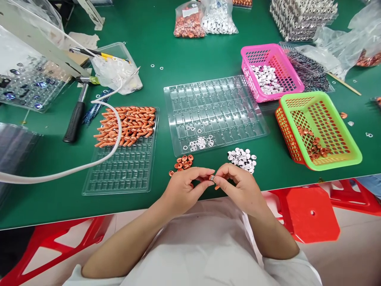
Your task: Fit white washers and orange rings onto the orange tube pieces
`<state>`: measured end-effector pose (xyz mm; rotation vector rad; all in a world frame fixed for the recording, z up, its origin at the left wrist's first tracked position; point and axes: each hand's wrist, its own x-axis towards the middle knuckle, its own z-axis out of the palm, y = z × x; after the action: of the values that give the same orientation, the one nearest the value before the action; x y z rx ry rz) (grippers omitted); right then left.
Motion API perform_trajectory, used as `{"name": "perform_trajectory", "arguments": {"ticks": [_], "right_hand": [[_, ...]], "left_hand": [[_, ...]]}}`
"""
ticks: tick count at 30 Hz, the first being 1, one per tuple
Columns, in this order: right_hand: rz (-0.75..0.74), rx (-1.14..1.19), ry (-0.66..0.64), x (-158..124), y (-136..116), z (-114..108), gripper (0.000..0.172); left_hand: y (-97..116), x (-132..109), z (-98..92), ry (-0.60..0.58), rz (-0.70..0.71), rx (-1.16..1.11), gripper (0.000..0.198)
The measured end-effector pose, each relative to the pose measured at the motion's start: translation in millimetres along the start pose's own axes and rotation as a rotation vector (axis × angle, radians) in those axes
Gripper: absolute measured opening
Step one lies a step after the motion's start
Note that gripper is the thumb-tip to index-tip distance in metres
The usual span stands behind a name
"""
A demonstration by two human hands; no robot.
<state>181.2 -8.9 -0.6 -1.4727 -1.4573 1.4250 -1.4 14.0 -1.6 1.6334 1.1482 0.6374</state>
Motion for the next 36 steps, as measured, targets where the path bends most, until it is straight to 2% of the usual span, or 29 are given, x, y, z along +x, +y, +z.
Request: {"name": "perform_trajectory", "arguments": {"ticks": [7,13,19,28,34,36], "right_hand": [[0.004,-0.026,-0.018,0.3,-1.3,-1.7,0.012],[0.003,-0.005,-0.003,2.3,-0.4,2.1,0.012],[0.030,0.015,0.031,4.2,-2.1,5.8,0.011],[0.104,0.240,-0.008,0.7,1.0,5.7,0.014],[0.113,0.238,-0.093,-4.0,0.4,4.2,0.010],[0.104,0.202,-0.121,-4.1,-2.5,3.6,0.006]], "left_hand": [[-4.2,-0.2,-0.3,0.018,0.105,0.017,0.018],[-12.5,-1.3,5.0,0.081,0.080,0.003,0.017],[-17.1,-3.5,8.1,0.143,0.117,0.049,0.017],[-10.9,-5.0,5.2,0.161,0.233,0.019,0.017],[-7.8,-7.5,5.3,0.141,0.343,-0.028,0.021],[-6.9,-8.9,6.1,0.143,0.340,-0.046,0.022]]}}
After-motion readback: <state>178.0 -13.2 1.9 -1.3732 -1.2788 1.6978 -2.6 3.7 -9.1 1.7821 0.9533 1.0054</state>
